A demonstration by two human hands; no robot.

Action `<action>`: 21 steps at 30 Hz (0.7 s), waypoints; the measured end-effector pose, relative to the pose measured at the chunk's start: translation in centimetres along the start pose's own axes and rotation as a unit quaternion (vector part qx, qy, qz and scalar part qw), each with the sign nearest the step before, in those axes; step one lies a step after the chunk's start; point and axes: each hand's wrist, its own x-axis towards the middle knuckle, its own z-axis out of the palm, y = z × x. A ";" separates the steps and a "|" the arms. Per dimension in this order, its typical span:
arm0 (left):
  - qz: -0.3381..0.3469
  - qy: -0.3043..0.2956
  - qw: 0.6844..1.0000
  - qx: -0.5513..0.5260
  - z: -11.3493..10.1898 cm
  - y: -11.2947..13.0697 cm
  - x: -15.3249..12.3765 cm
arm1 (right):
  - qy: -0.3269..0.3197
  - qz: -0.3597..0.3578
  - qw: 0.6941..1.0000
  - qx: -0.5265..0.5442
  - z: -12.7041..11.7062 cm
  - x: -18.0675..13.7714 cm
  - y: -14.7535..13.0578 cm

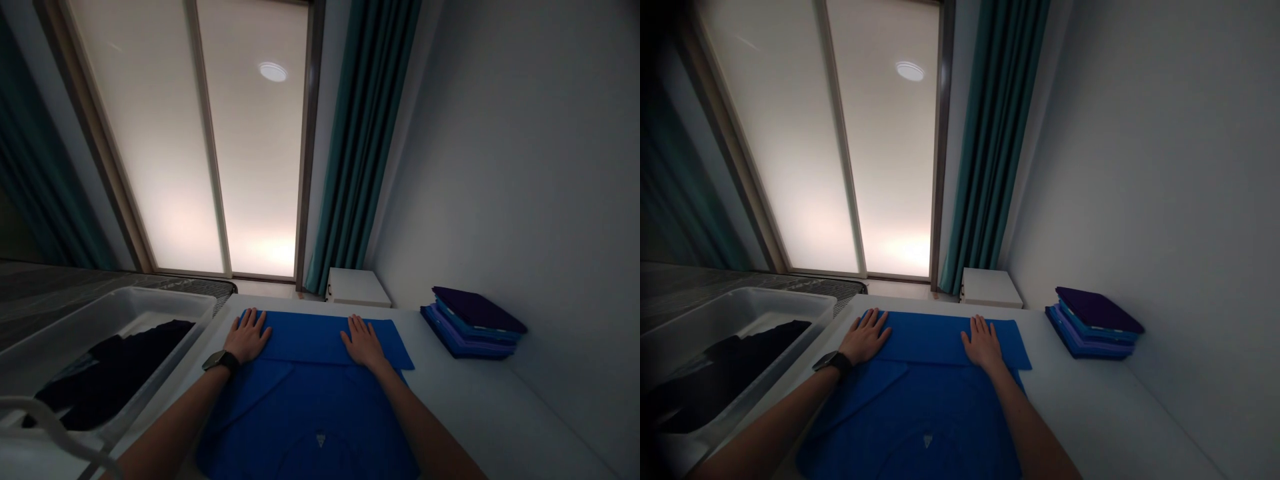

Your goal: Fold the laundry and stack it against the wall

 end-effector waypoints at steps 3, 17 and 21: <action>0.000 0.009 1.000 -0.003 0.3 -0.1 0.1 | 0.007 0.018 1.000 0.002 0.2 0.0 1.1; 0.008 0.000 0.999 0.033 -0.7 0.7 0.2 | 0.012 0.030 0.999 -0.003 0.2 -0.2 1.2; 0.056 0.015 0.998 0.001 -0.9 4.4 0.1 | 0.015 0.029 0.999 0.000 0.2 -0.3 1.2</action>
